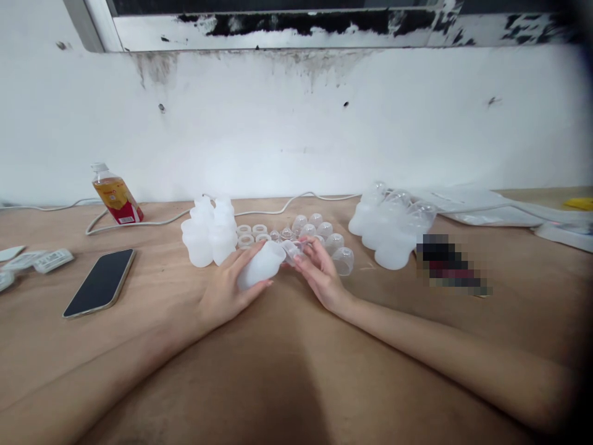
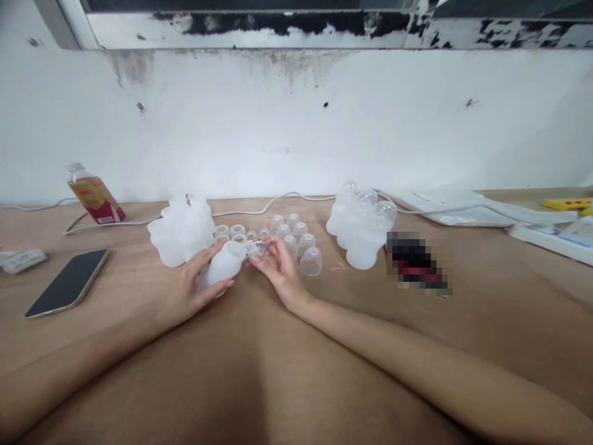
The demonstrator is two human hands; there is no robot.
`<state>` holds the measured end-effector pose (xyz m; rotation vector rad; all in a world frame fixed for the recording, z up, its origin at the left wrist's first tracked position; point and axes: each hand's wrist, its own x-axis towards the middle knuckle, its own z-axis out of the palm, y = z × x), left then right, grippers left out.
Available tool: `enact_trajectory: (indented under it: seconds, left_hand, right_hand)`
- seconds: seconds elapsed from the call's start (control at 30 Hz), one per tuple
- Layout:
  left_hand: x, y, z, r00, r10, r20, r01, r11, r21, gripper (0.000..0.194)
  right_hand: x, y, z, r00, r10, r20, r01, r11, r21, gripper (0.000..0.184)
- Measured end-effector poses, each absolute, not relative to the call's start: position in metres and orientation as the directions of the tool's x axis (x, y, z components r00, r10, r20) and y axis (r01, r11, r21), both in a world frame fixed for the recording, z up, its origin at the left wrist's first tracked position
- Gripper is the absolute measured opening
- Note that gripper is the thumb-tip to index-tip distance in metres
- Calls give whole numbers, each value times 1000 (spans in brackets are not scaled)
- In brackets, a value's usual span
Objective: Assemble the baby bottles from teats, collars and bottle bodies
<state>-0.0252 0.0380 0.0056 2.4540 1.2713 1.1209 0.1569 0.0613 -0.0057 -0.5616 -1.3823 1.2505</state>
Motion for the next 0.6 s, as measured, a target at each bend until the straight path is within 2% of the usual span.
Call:
enact_trajectory:
  seconds: [0.1, 0.2, 0.27, 0.4, 0.6]
  left_hand:
    - [-29, 39, 4, 339, 770, 540, 681, -597, 424, 50]
    - [-31, 39, 6, 395, 757, 520, 704, -613, 358, 38]
    - [-32, 39, 8, 421, 755, 503, 705, -621, 341, 37]
    - [-33, 37, 9, 406, 788, 462, 686, -597, 415, 38]
    - [-34, 40, 6, 366, 819, 442, 627, -567, 533, 37]
  right_hand:
    - [158, 60, -3, -306, 859, 411, -252, 343, -905, 28]
    - [163, 62, 0, -383, 828, 409, -175, 370, -912, 32]
    - [167, 65, 2, -451, 793, 410, -141, 390, -910, 37]
    - [174, 70, 2, -511, 772, 377, -142, 357, -923, 49]
    - [175, 75, -1, -508, 788, 347, -162, 308, -938, 48]
